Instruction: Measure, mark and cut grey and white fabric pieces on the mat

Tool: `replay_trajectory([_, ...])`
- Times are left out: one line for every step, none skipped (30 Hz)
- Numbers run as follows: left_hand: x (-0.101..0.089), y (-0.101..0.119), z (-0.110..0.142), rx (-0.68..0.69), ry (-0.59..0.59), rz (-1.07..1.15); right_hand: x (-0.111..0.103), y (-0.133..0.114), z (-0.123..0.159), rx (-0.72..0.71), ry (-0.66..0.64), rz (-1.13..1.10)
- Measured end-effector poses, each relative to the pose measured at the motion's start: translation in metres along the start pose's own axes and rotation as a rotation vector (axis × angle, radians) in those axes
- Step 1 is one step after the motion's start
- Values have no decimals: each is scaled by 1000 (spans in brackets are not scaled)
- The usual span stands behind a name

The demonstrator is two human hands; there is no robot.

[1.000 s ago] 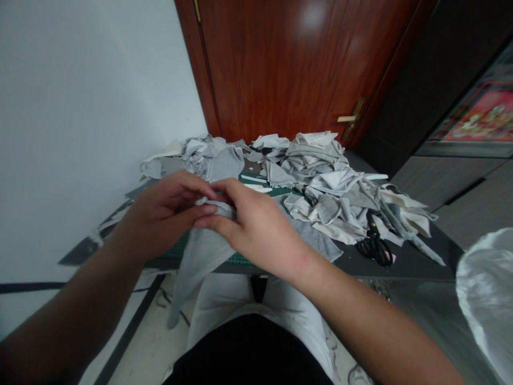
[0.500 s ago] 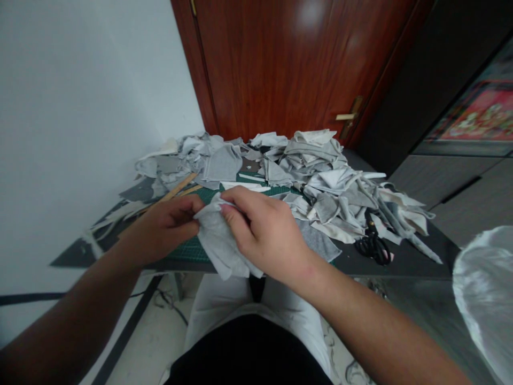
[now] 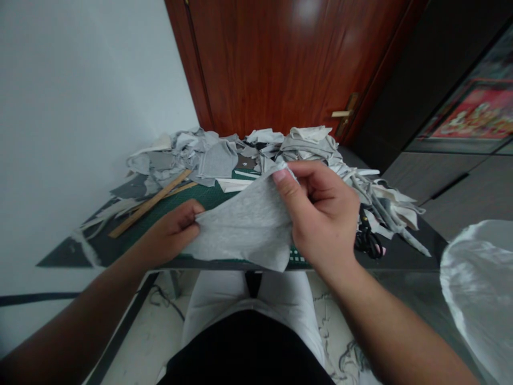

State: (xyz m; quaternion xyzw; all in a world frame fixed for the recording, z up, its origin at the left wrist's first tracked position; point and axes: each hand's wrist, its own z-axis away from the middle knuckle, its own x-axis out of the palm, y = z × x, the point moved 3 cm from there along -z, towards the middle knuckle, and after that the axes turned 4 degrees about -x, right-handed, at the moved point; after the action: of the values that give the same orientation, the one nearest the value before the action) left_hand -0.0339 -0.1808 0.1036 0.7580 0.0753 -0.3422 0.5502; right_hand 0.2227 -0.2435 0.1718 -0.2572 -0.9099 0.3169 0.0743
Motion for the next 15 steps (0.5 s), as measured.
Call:
replay_trajectory([-1,0,0,11,36,5,-1,2,0,10,14,-8])
replay_trajectory([-3,0,1,21,61,4,-2,5,0,22,27,-18])
replay_trajectory([-5,1,1,29,64,2,-3,7,0,40,38,-28])
replay_trajectory([-8,2,1,32,40,5,-4,10,0,59,52,-33])
replay_trajectory([-12,2,1,28,-11,10,-7,13,-1,80,64,-35])
replay_trajectory([-15,2,0,18,-78,13,-9,16,-2,100,73,-31])
replay_trajectory([-20,1,0,7,-135,9,-12,18,-3,121,82,-23])
replay_trajectory([-26,0,0,-3,-164,-4,-15,21,-4,137,94,-16])
replay_trajectory([-33,-1,1,-8,-161,-24,-19,23,-5,145,112,-14])
replay_trajectory([-41,-2,1,-10,-137,-46,-22,25,-5,143,138,-24])
replay_trajectory([-47,-3,2,-7,-103,-65,-25,26,-5,135,167,-44])
replay_trajectory([-53,-4,4,-5,-71,-80,-27,27,-4,127,191,-68])
replay_trajectory([-57,-5,6,0,-38,-89,-29,27,-3,118,206,-90])
replay_trajectory([-59,-5,8,6,0,-94,-30,27,-1,110,215,-101])
replay_trajectory([-59,-5,10,7,48,-89,-30,27,1,103,222,-103])
